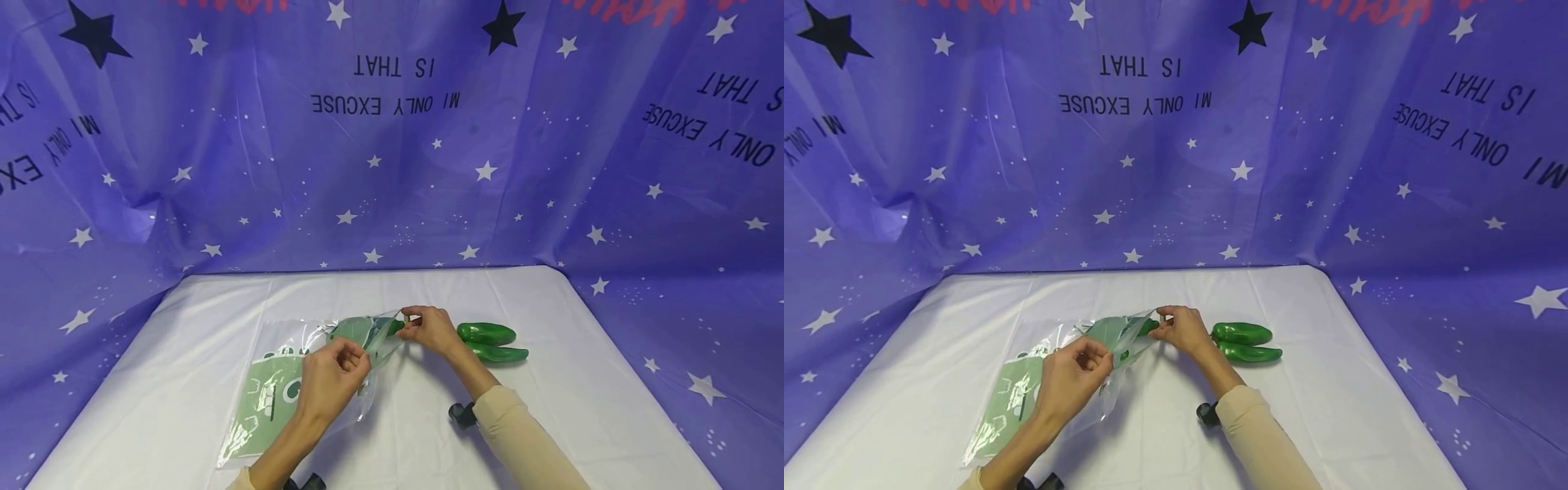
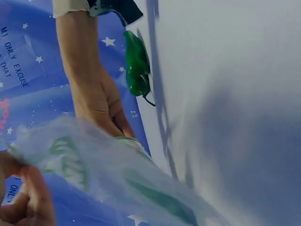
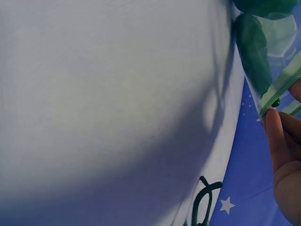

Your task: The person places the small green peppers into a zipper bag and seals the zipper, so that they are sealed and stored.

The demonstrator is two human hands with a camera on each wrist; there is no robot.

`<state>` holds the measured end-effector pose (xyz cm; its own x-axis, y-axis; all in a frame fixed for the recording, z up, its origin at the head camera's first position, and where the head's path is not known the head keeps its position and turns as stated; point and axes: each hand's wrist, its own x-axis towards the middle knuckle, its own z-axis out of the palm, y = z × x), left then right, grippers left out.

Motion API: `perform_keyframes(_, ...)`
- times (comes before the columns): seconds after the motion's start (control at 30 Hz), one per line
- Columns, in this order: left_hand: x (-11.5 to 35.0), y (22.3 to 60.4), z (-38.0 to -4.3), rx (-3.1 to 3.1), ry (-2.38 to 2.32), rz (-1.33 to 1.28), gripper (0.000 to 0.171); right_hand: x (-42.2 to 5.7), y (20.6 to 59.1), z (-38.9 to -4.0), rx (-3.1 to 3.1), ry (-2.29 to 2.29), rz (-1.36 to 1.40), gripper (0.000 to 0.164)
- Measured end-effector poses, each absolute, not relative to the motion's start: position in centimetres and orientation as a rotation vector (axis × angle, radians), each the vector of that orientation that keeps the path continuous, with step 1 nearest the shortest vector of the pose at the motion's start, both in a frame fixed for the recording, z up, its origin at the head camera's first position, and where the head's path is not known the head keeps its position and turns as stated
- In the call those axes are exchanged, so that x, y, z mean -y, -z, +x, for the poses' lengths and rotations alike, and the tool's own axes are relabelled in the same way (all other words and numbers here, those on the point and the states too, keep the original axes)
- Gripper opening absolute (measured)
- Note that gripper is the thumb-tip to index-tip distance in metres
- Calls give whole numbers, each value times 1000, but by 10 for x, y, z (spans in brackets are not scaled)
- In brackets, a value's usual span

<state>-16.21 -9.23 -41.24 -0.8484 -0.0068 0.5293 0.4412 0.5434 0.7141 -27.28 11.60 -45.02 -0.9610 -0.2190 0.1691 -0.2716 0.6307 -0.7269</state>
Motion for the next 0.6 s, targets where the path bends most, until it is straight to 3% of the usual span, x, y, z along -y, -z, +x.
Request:
perform_keyframes(0.37, 84, 432, -157, 2516, 1232, -322, 14, -119, 459, -257, 2877, -983, 532, 47)
perform_keyframes(0.6, 78, 443, -157, 2572, 1189, -321, 13, -121, 459, -244, 3101, -909, 604, 66)
